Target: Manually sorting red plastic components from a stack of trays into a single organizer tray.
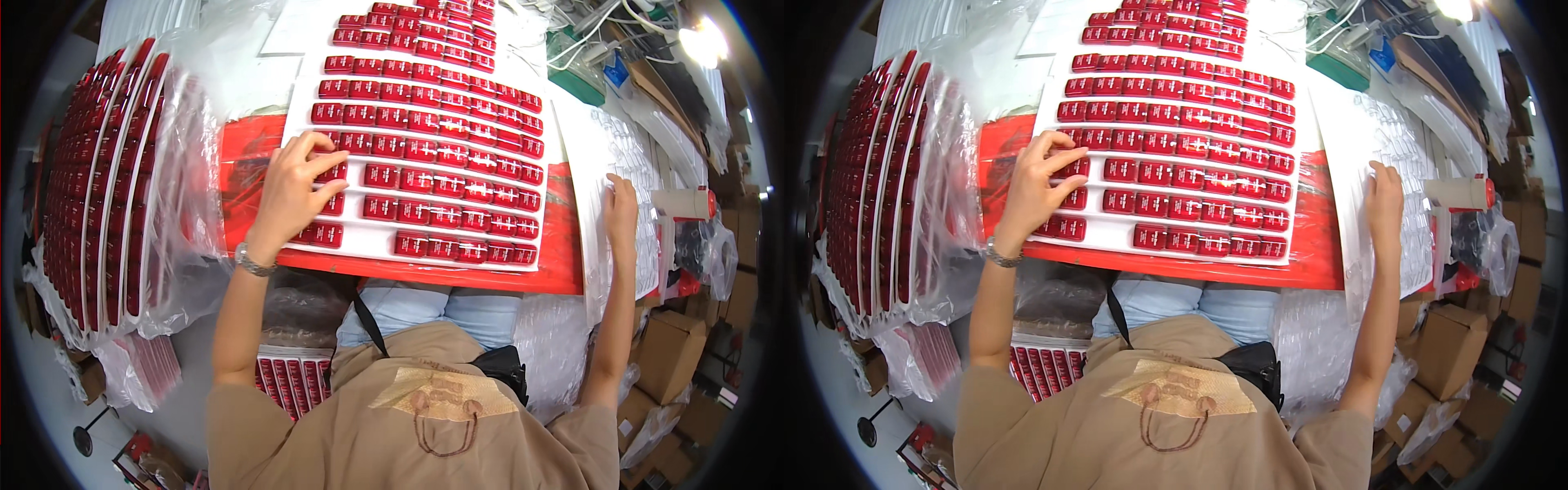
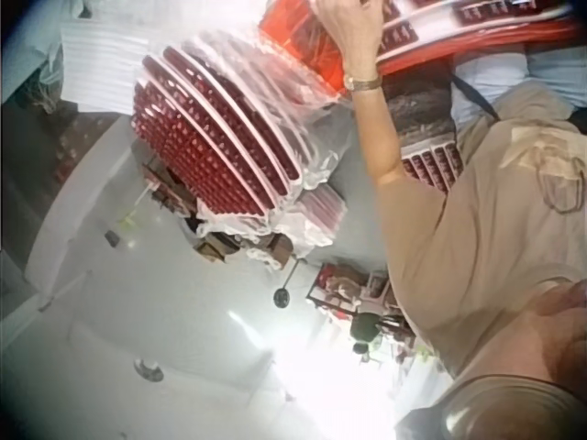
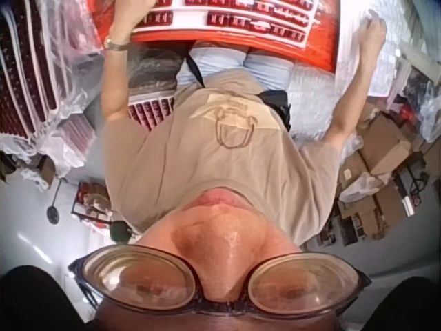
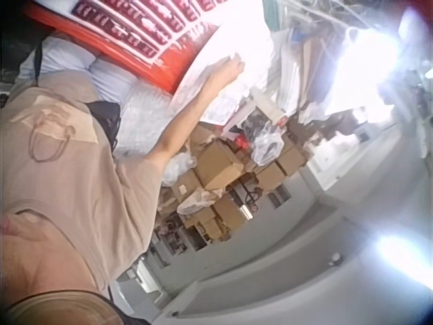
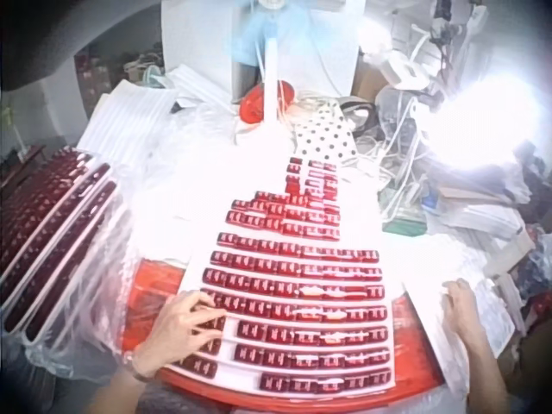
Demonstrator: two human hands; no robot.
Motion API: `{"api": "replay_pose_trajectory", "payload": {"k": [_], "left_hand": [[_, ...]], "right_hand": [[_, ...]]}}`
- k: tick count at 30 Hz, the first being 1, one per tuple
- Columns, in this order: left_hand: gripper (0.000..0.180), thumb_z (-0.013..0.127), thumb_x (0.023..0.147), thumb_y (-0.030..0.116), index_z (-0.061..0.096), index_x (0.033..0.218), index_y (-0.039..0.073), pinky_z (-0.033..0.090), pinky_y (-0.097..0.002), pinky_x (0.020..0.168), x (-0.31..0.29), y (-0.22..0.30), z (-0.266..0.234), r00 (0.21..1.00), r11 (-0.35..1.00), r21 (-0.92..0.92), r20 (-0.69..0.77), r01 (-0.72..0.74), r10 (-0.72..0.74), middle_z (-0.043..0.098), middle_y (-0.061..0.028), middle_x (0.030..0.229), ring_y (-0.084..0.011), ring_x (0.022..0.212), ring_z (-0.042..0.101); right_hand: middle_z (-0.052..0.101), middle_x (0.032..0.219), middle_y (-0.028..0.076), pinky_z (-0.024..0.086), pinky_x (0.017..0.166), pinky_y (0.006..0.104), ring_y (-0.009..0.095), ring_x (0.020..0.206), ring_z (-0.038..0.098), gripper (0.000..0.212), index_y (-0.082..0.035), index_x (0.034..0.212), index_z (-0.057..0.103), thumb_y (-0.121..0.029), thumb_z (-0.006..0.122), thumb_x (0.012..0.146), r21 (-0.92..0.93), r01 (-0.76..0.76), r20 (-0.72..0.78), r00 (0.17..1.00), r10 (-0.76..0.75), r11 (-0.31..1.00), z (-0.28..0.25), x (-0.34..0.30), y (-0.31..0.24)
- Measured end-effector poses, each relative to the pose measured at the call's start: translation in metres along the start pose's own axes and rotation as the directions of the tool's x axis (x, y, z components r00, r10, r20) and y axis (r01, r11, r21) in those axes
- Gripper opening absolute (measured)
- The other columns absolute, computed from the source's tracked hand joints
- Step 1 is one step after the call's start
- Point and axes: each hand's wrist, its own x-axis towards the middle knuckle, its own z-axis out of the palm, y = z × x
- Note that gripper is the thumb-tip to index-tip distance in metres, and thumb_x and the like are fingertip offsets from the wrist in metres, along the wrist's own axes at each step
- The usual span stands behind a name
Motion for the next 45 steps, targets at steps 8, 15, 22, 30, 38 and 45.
{"api": "replay_pose_trajectory", "payload": {"k": [8, 15, 22, 30, 38, 45], "left_hand": [[0.027, 0.07, 0.073, 0.006, 0.063, 0.099, 0.002, 0.042, -0.033, 0.087, -0.003, 0.001, 0.004, 0.998, 0.931, -0.362, 0.042, 0.051, -0.038, 0.061, -0.0082, 0.099, -0.0216, 0.099, 0.055], [0.047, 0.074, 0.073, 0.008, 0.054, 0.116, 0.005, 0.047, -0.0312, 0.083, -0.013, 0.043, 0.015, 0.997, 0.7, -0.711, 0.027, 0.066, -0.066, 0.061, -0.0103, 0.103, -0.0212, 0.098, 0.059], [0.039, 0.062, 0.075, -0.004, 0.061, 0.113, 0.006, 0.046, -0.0351, 0.073, 0.0, 0.014, -0.002, 0.991, 0.99, -0.041, 0.028, -0.133, 0.135, 0.051, -0.011, 0.096, -0.0255, 0.086, 0.053], [0.028, 0.06, 0.076, 0.0, 0.06, 0.103, 0.002, 0.046, -0.0358, 0.077, 0.012, 0.01, -0.001, 0.966, 0.971, 0.073, 0.145, -0.228, 0.216, 0.055, -0.0093, 0.089, -0.0244, 0.087, 0.055], [0.033, 0.067, 0.071, 0.002, 0.06, 0.103, -0.001, 0.047, -0.0368, 0.078, 0.007, -0.002, 0.011, 0.972, 0.978, -0.002, 0.106, -0.21, 0.209, 0.057, -0.0135, 0.096, -0.0297, 0.089, 0.056], [0.032, 0.072, 0.067, 0.005, 0.065, 0.098, 0.001, 0.045, -0.0346, 0.08, -0.011, -0.03, -0.027, 0.997, 0.994, 0.081, 0.037, -0.069, 0.066, 0.057, -0.0061, 0.097, -0.023, 0.087, 0.053]], "right_hand": [[0.065, 0.084, 0.003, 0.046, 0.066, 0.0236, 0.01, 0.074, 0.058, 0.016, -0.002, 0.101, 0.064, -0.006, 0.056, 0.087, 0.84, -0.229, 0.133, 0.965, 0.224, 0.492, -0.025, 0.029, -0.104], [0.054, 0.067, -0.003, 0.04, 0.053, 0.0185, 0.003, 0.06, 0.05, 0.015, -0.003, 0.093, 0.05, -0.002, 0.06, 0.082, 0.893, -0.449, 0.417, 0.838, -0.352, -0.012, -0.015, 0.02, -0.278], [0.065, 0.093, 0.018, 0.05, 0.067, 0.0358, 0.029, 0.077, 0.064, 0.025, -0.001, 0.1, 0.062, -0.014, 0.067, 0.08, 0.599, -0.328, 0.245, 0.943, 0.224, 0.73, -0.017, 0.043, -0.177], [0.054, 0.102, 0.014, 0.045, 0.079, 0.0468, 0.039, 0.093, 0.051, 0.026, -0.006, 0.103, 0.057, -0.015, 0.063, 0.08, -0.239, -0.023, 0.064, 0.997, 0.039, 0.971, 0.015, 0.038, 0.028], [0.061, 0.086, 0.012, 0.045, 0.079, 0.0383, 0.03, 0.085, 0.057, 0.013, -0.003, 0.082, 0.061, -0.009, 0.065, 0.071, 0.03, 0.168, 0.269, 0.948, -0.169, 0.985, 0.005, 0.063, 0.078], [0.064, 0.077, 0.003, 0.045, 0.061, 0.0228, 0.009, 0.064, 0.055, 0.013, -0.001, 0.091, 0.067, -0.01, 0.066, 0.081, 0.667, -0.178, -0.03, 0.964, 0.265, 0.723, -0.013, 0.066, 0.009]]}}
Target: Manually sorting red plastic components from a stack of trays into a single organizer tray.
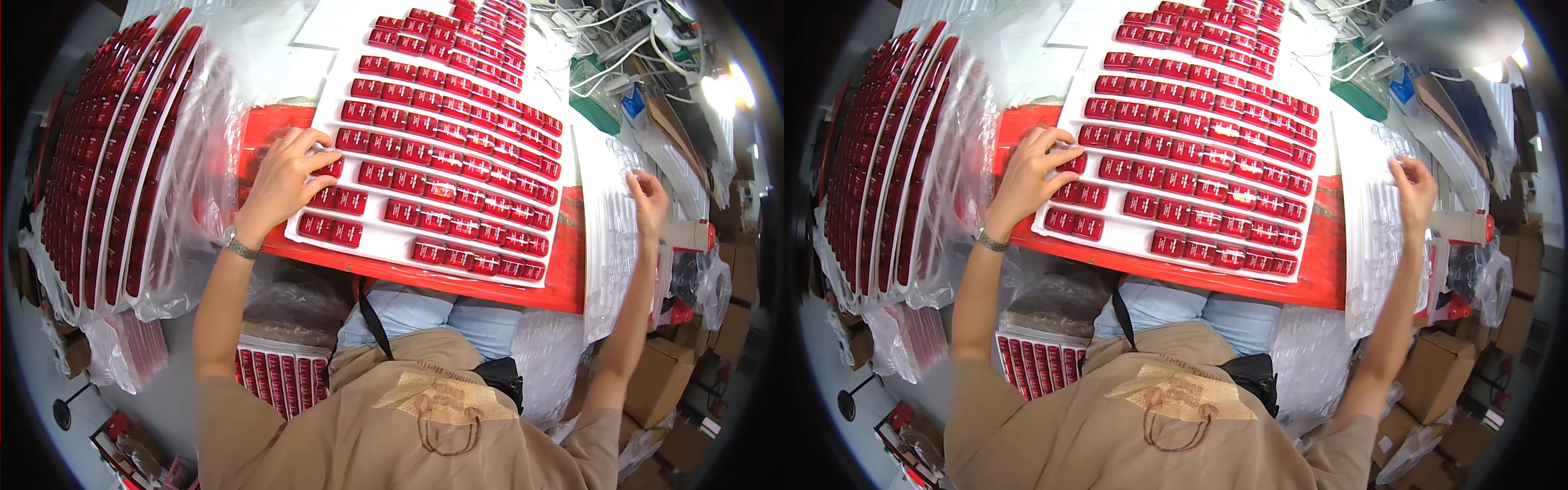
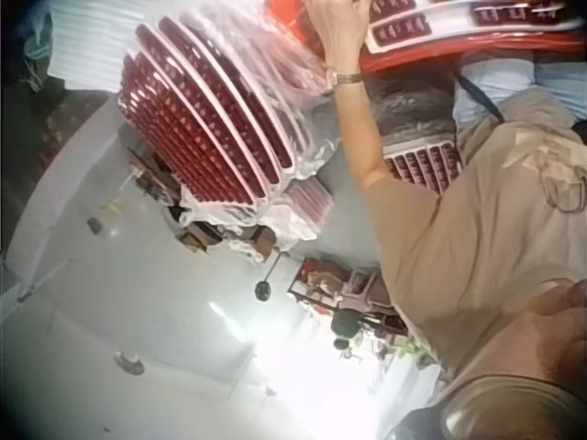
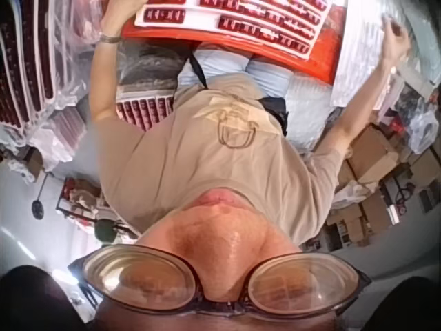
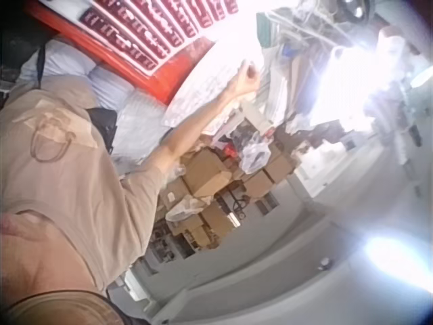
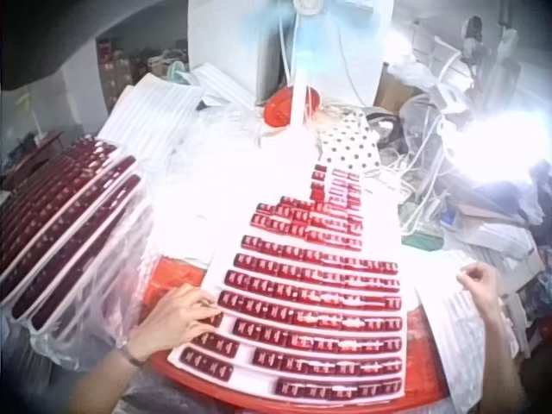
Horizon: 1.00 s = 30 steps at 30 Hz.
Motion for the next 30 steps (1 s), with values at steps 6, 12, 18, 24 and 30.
{"api": "replay_pose_trajectory", "payload": {"k": [6, 12, 18, 24, 30], "left_hand": [[0.028, 0.071, 0.074, 0.008, 0.063, 0.099, 0.001, 0.046, -0.034, 0.084, -0.007, 0.017, 0.015, 0.977, 0.913, -0.39, -0.118, 0.119, -0.178, 0.062, -0.0086, 0.1, -0.0237, 0.094, 0.058], [0.027, 0.063, 0.084, 0.001, 0.056, 0.109, -0.003, 0.048, -0.0253, 0.083, -0.014, 0.048, 0.028, 0.944, 0.437, -0.895, -0.065, 0.089, -0.324, 0.057, -0.0072, 0.107, -0.0142, 0.097, 0.057], [0.03, 0.068, 0.073, 0.005, 0.061, 0.102, 0.001, 0.046, -0.0367, 0.079, -0.011, 0.011, 0.001, 0.984, 0.998, 0.006, -0.168, 0.068, -0.067, 0.054, -0.0104, 0.097, -0.0259, 0.09, 0.054], [0.03, 0.07, 0.072, 0.009, 0.066, 0.101, 0.004, 0.045, -0.0331, 0.077, -0.01, 0.018, 0.014, 0.991, 0.998, -0.005, -0.117, 0.059, -0.059, 0.055, -0.0068, 0.097, -0.0226, 0.088, 0.055], [0.033, 0.075, 0.067, 0.016, 0.068, 0.097, 0.007, 0.038, -0.0355, 0.08, -0.027, 0.028, 0.019, 1.0, 0.999, -0.04, -0.012, 0.015, -0.015, 0.058, -0.0036, 0.094, -0.0206, 0.093, 0.052]], "right_hand": [[0.069, 0.086, 0.008, 0.051, 0.06, 0.0201, 0.009, 0.071, 0.064, 0.009, -0.001, 0.091, 0.068, -0.004, 0.066, 0.083, 0.684, -0.104, 0.258, 0.96, -0.107, 0.722, 0.167, -0.1, -0.193], [0.061, 0.068, 0.012, 0.046, 0.051, 0.0301, 0.022, 0.052, 0.057, 0.011, 0.001, 0.08, 0.066, -0.008, 0.071, 0.077, 0.45, 0.407, 0.159, 0.84, -0.519, 0.795, 0.238, -0.139, -0.233], [0.05, 0.058, -0.004, 0.032, 0.045, 0.0178, 0.001, 0.052, 0.043, 0.021, -0.002, 0.084, 0.067, -0.02, 0.058, 0.09, 0.43, -0.427, 0.561, 0.817, 0.135, 0.795, 0.209, -0.106, -0.214], [0.063, 0.073, 0.004, 0.048, 0.066, 0.0229, 0.007, 0.066, 0.057, 0.012, 0.002, 0.092, 0.065, -0.008, 0.062, 0.085, 0.587, -0.466, 0.594, 0.804, 0.039, 0.662, 0.192, -0.107, -0.187], [0.065, 0.085, 0.008, 0.051, 0.072, 0.0282, 0.014, 0.075, 0.061, 0.016, 0.001, 0.093, 0.065, -0.01, 0.068, 0.081, 0.498, -0.307, 0.572, 0.819, -0.041, 0.811, 0.201, -0.122, -0.194]]}}
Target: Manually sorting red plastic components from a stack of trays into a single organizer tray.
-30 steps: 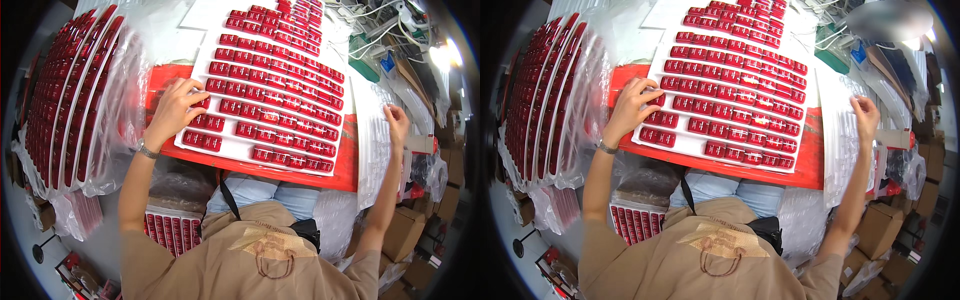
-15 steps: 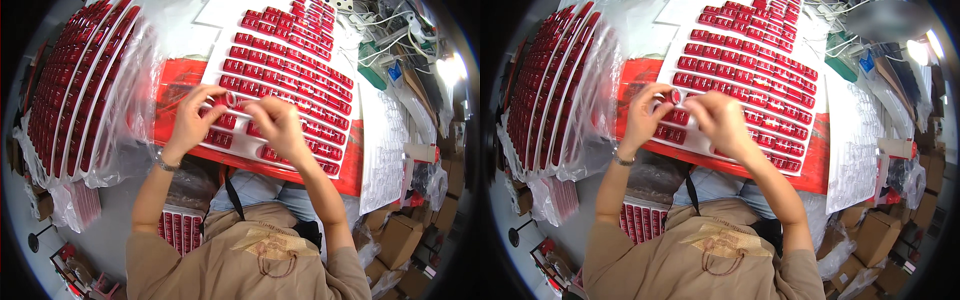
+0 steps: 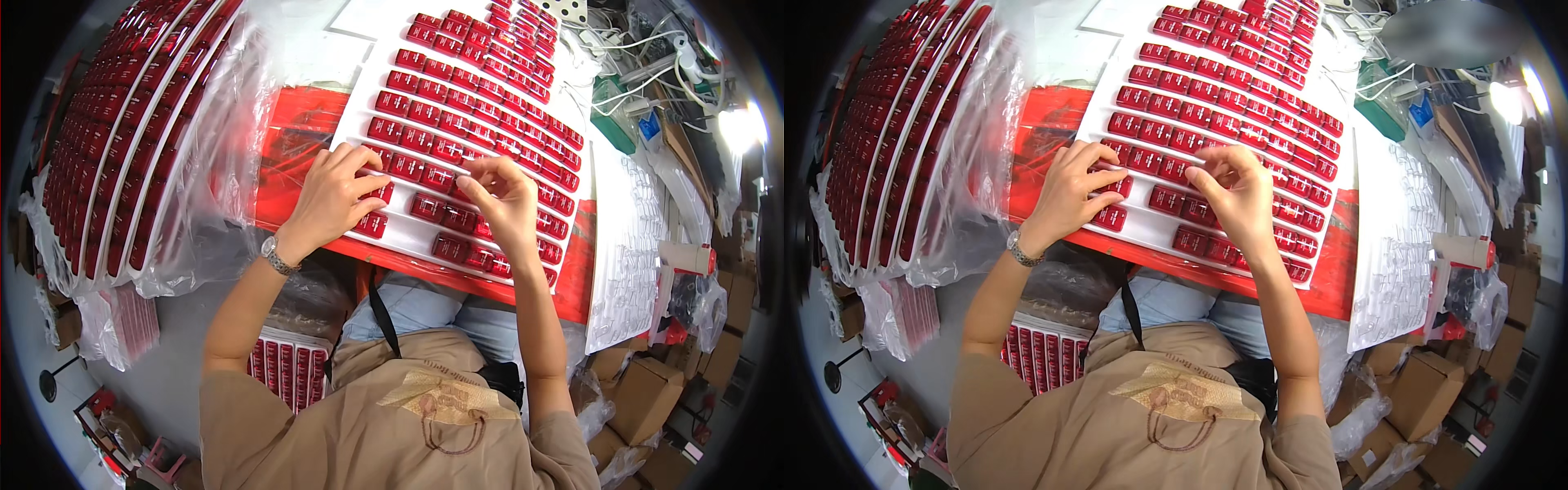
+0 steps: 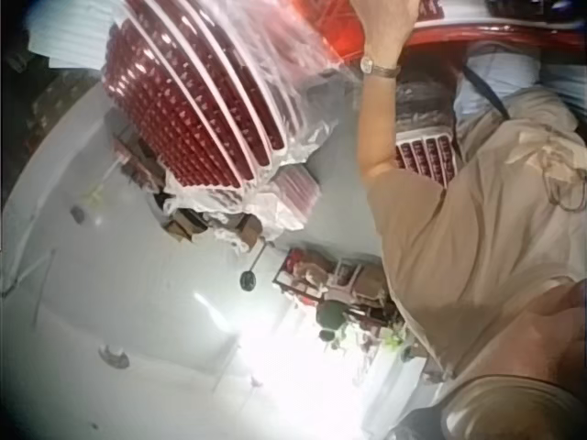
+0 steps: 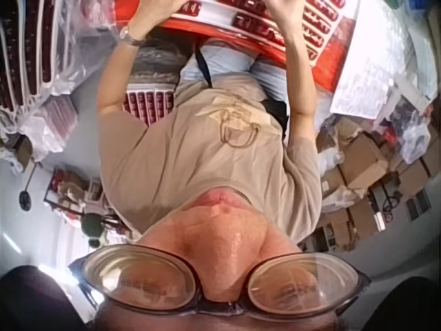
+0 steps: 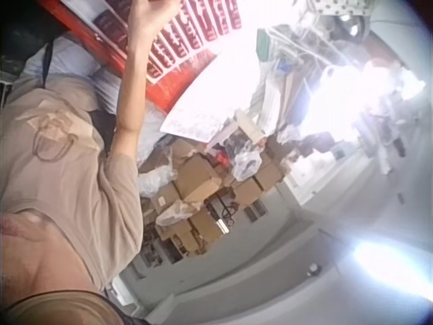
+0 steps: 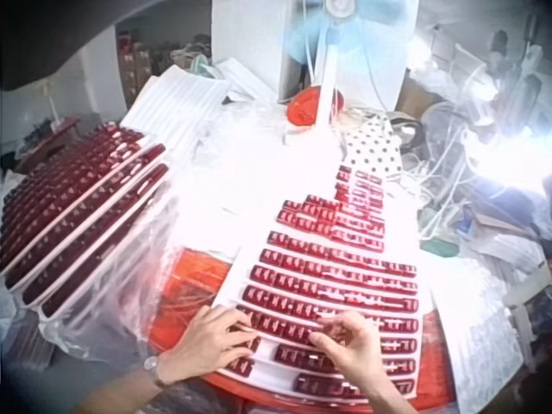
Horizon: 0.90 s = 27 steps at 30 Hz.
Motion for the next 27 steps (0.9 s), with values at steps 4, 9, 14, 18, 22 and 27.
{"api": "replay_pose_trajectory", "payload": {"k": [4, 9, 14, 18, 22, 27], "left_hand": [[0.03, 0.074, 0.068, 0.012, 0.068, 0.097, 0.005, 0.04, -0.034, 0.081, -0.003, 0.002, -0.002, 0.991, 0.988, -0.146, -0.111, 0.056, -0.073, 0.06, -0.0045, 0.096, -0.0208, 0.092, 0.054], [0.028, 0.073, 0.072, 0.007, 0.067, 0.099, 0.003, 0.046, -0.0309, 0.081, -0.001, 0.021, -0.003, 0.962, 0.897, -0.424, -0.17, 0.124, -0.213, 0.061, -0.0066, 0.1, -0.0195, 0.092, 0.058], [0.031, 0.073, 0.074, 0.003, 0.063, 0.103, 0.0, 0.047, -0.0288, 0.082, 0.006, 0.055, 0.021, 0.944, 0.565, -0.823, -0.137, 0.06, -0.3, 0.063, -0.0097, 0.103, -0.0177, 0.097, 0.059], [0.032, 0.067, 0.079, -0.002, 0.056, 0.109, -0.004, 0.048, -0.0252, 0.079, 0.001, 0.066, 0.021, 0.931, 0.186, -0.97, 0.083, 0.157, -0.357, 0.057, -0.0069, 0.101, -0.0131, 0.096, 0.057], [0.032, 0.07, 0.071, 0.001, 0.06, 0.101, 0.0, 0.049, -0.0321, 0.073, 0.0, 0.037, -0.001, 0.989, 0.981, -0.185, -0.123, 0.056, -0.079, 0.054, -0.0093, 0.101, -0.0237, 0.09, 0.056], [0.031, 0.071, 0.068, 0.003, 0.06, 0.098, 0.0, 0.047, -0.0355, 0.074, 0.01, 0.031, 0.01, 0.999, 0.996, -0.078, 0.027, 0.039, -0.037, 0.051, -0.0102, 0.093, -0.0266, 0.088, 0.054]], "right_hand": [[0.053, 0.107, 0.015, 0.05, 0.073, 0.0371, 0.029, 0.092, 0.057, 0.026, -0.001, 0.103, 0.063, -0.009, 0.068, 0.078, -0.896, 0.206, 0.014, 0.899, -0.437, 0.395, -0.003, 0.003, 0.012], [0.062, 0.089, 0.009, 0.055, 0.072, 0.0283, 0.017, 0.081, 0.064, 0.024, 0.001, 0.103, 0.062, 0.0, 0.067, 0.08, -0.376, 0.244, -0.121, 0.944, -0.308, 0.894, -0.009, 0.0, 0.008], [0.065, 0.089, 0.008, 0.052, 0.07, 0.0263, 0.014, 0.079, 0.062, 0.028, 0.002, 0.103, 0.063, 0.003, 0.07, 0.076, 0.165, 0.291, -0.134, 0.953, -0.271, 0.942, 0.024, -0.024, -0.023], [0.061, 0.095, 0.012, 0.048, 0.073, 0.0359, 0.028, 0.084, 0.055, 0.037, 0.0, 0.106, 0.063, -0.014, 0.074, 0.073, -0.538, 0.646, 0.252, 0.736, -0.628, 0.542, 0.015, -0.029, -0.023], [0.056, 0.116, 0.015, 0.044, 0.092, 0.0395, 0.031, 0.107, 0.053, 0.055, -0.005, 0.125, 0.052, -0.023, 0.072, 0.076, -0.487, 0.583, 0.402, 0.81, -0.426, 0.65, -0.038, -0.025, -0.011], [0.052, 0.125, 0.019, 0.041, 0.093, 0.0438, 0.04, 0.111, 0.05, 0.044, -0.005, 0.125, 0.05, -0.029, 0.056, 0.089, -0.93, -0.278, -0.367, 0.762, -0.534, 0.242, -0.282, 0.03, 0.043]]}}
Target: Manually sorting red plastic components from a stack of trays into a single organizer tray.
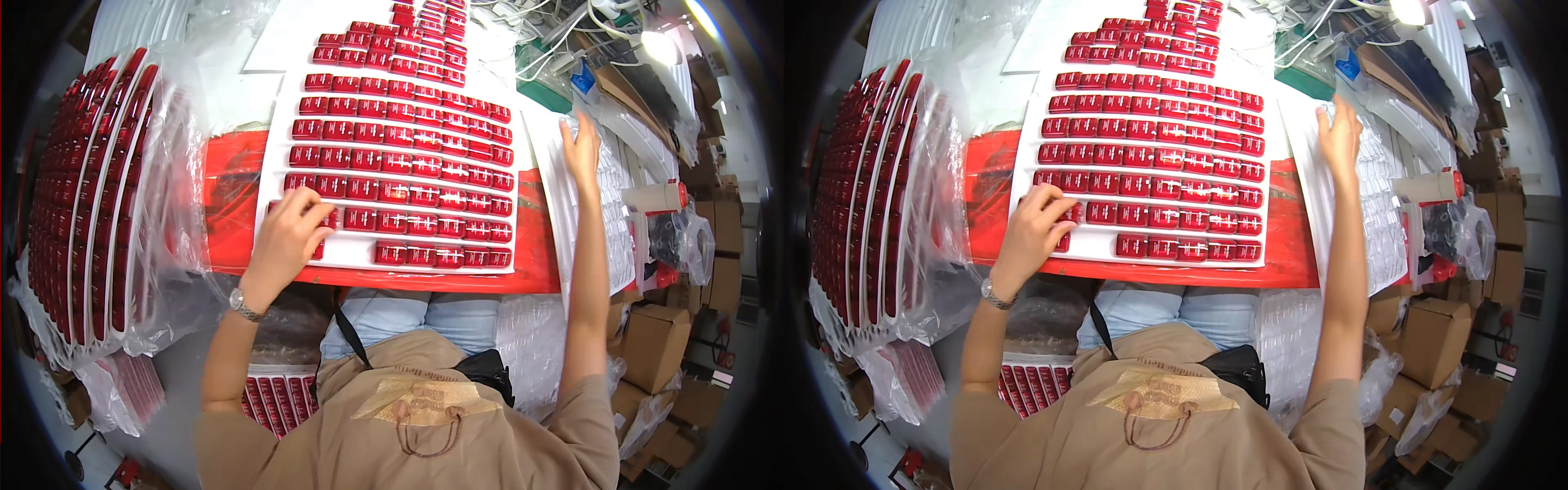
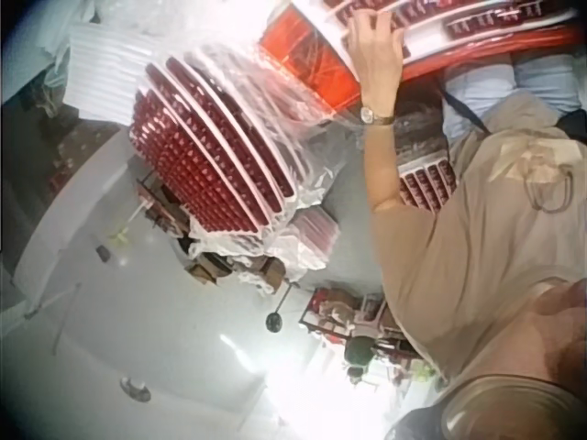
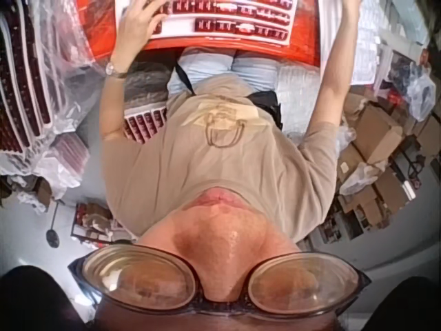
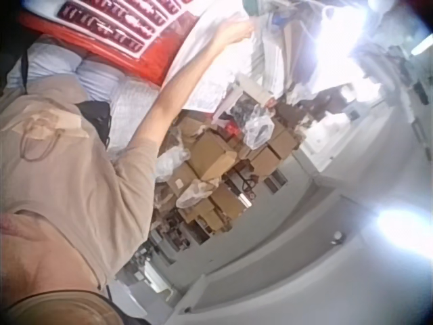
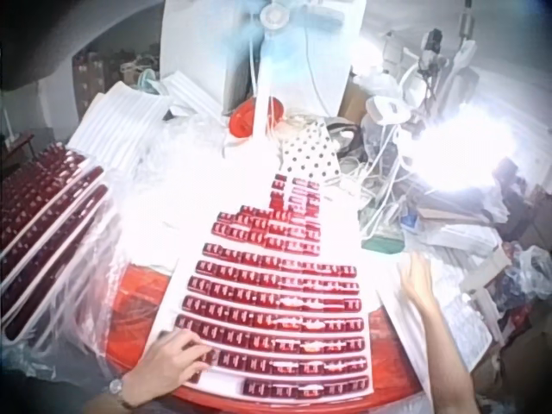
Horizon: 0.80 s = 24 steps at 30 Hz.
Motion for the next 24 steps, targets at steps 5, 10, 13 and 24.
{"api": "replay_pose_trajectory", "payload": {"k": [5, 10, 13, 24], "left_hand": [[0.037, 0.072, 0.069, 0.005, 0.06, 0.104, -0.001, 0.045, -0.0362, 0.077, -0.003, -0.003, -0.001, 1.0, 1.0, 0.001, -0.006, -0.017, 0.017, 0.055, -0.0101, 0.095, -0.0269, 0.089, 0.054], [0.033, 0.072, 0.068, 0.005, 0.064, 0.1, -0.001, 0.044, -0.036, 0.078, -0.016, -0.025, -0.036, 0.996, 0.989, 0.118, -0.018, 0.09, -0.089, 0.057, -0.0097, 0.094, -0.0269, 0.087, 0.054], [0.033, 0.07, 0.068, 0.002, 0.064, 0.101, -0.002, 0.045, -0.0354, 0.079, -0.017, -0.039, -0.032, 0.995, 0.994, -0.043, 0.029, 0.097, -0.096, 0.056, -0.0096, 0.093, -0.0263, 0.088, 0.053], [0.038, 0.073, 0.071, -0.005, 0.058, 0.105, 0.0, 0.046, -0.0252, 0.081, -0.007, 0.023, 0.006, 0.919, 0.577, -0.795, -0.066, 0.187, -0.388, 0.059, -0.0063, 0.102, -0.0125, 0.092, 0.057]], "right_hand": [[0.047, 0.127, 0.018, 0.036, 0.094, 0.057, 0.043, 0.114, 0.044, 0.045, -0.017, 0.127, 0.05, -0.038, 0.054, 0.088, -0.175, -0.01, 0.219, 0.975, 0.049, 0.985, 0.05, 0.007, 0.04], [0.055, 0.107, 0.012, 0.043, 0.079, 0.0488, 0.03, 0.098, 0.052, 0.023, -0.007, 0.098, 0.062, -0.021, 0.063, 0.08, -0.232, 0.264, 0.166, 0.959, -0.23, 0.936, 0.039, 0.02, 0.044], [0.06, 0.093, 0.013, 0.047, 0.074, 0.041, 0.029, 0.084, 0.059, 0.023, -0.001, 0.1, 0.061, -0.009, 0.063, 0.079, -0.092, 0.335, 0.094, 0.94, -0.327, 0.938, 0.027, 0.028, 0.055], [0.068, 0.095, 0.012, 0.053, 0.081, 0.0301, 0.017, 0.089, 0.065, 0.038, -0.002, 0.119, 0.059, 0.003, 0.063, 0.082, 0.927, -0.371, 0.352, 0.911, -0.217, -0.056, -0.076, -0.105, -0.272]]}}
